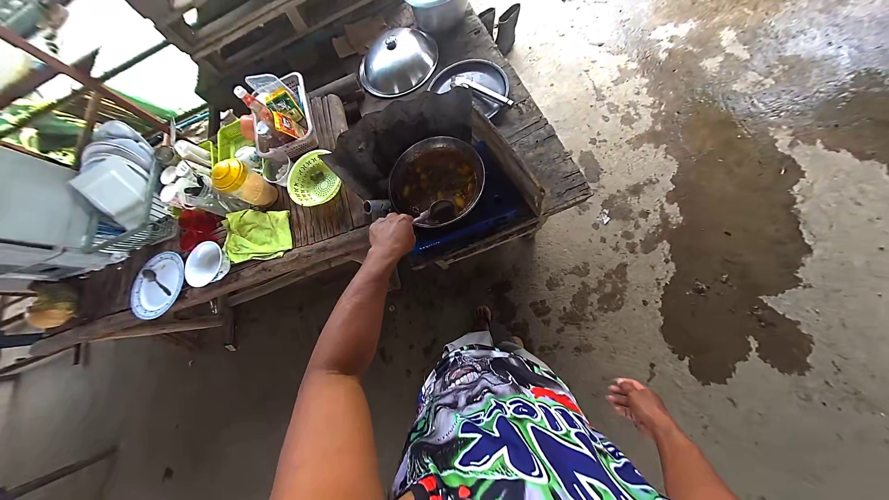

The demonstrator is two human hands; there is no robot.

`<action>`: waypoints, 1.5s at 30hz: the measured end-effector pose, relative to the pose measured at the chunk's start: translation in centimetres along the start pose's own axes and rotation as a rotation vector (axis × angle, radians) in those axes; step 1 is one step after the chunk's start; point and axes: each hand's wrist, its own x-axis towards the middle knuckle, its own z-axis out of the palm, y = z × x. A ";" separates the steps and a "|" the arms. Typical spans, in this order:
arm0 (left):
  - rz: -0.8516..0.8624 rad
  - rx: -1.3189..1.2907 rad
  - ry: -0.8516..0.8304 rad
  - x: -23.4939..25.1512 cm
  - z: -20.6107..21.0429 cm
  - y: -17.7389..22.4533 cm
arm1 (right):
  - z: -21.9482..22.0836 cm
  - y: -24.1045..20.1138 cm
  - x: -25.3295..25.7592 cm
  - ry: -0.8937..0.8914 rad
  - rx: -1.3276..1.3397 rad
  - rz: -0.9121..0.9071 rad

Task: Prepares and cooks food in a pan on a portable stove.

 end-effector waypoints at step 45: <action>-0.262 -0.933 0.130 5.1 8.9 -42.5 | 61.0 -33.1 -21.4 -0.570 -0.902 -1.086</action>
